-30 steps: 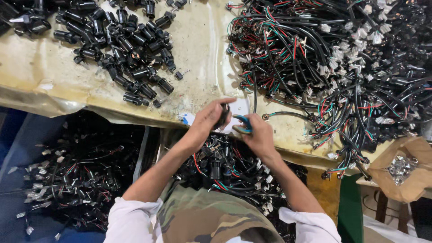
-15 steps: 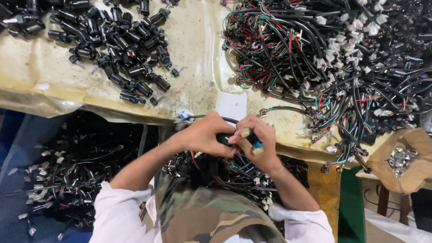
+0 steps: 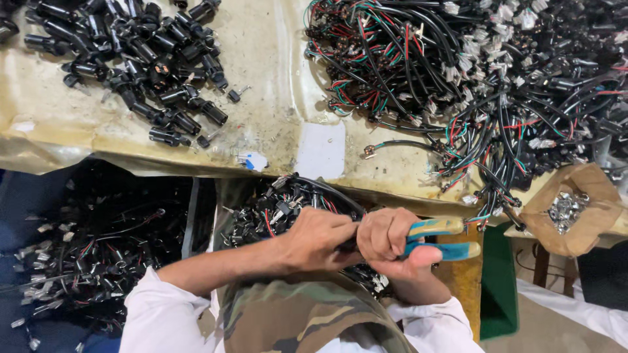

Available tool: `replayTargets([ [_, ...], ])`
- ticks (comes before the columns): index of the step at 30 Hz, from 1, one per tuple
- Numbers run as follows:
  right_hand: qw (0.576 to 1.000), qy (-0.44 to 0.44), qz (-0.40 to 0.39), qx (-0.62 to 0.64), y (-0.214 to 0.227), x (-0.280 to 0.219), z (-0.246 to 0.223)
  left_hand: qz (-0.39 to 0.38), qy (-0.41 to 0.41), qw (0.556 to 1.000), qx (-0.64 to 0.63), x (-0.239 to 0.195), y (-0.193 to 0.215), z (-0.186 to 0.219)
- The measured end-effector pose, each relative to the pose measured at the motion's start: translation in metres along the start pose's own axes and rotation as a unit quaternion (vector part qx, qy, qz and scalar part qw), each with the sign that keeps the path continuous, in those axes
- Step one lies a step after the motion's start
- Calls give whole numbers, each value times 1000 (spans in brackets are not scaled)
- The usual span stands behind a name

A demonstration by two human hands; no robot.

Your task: The person repeatedly picks up black cylindrical components and wire harnesses from a table, uses pliers to crimp or secure the wires to the components, and places the finished assemblies into a blue bin. The process is continuous and repetitive throughout the clip.

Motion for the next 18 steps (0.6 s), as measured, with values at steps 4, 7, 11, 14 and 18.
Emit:
replayTargets([
  [4,988,48,100,-108,29,24,-23,-110,-63,989,72,39,42,14],
  [7,860,138,138,-471,62,79,-39,-230,-114,966,-37,45,85,26],
  [11,658,161,-28,-736,98,112,-28,-275,-136,951,26,28,91,28],
  [14,648,193,-22,-736,102,105,-9,-186,-122,974,48,9,83,12],
  [18,619,245,21,-746,92,88,18,-56,37,997,-30,-7,120,-45],
])
Point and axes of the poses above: each hand's wrist, its own x-axis towards the middle knuckle, its own y-axis out of the back of the hand, z = x × y, the point moved 1 cm from there along x, towards the middle knuckle, and after that the axes turned 15 degrees about z, right-handed, at the moved point
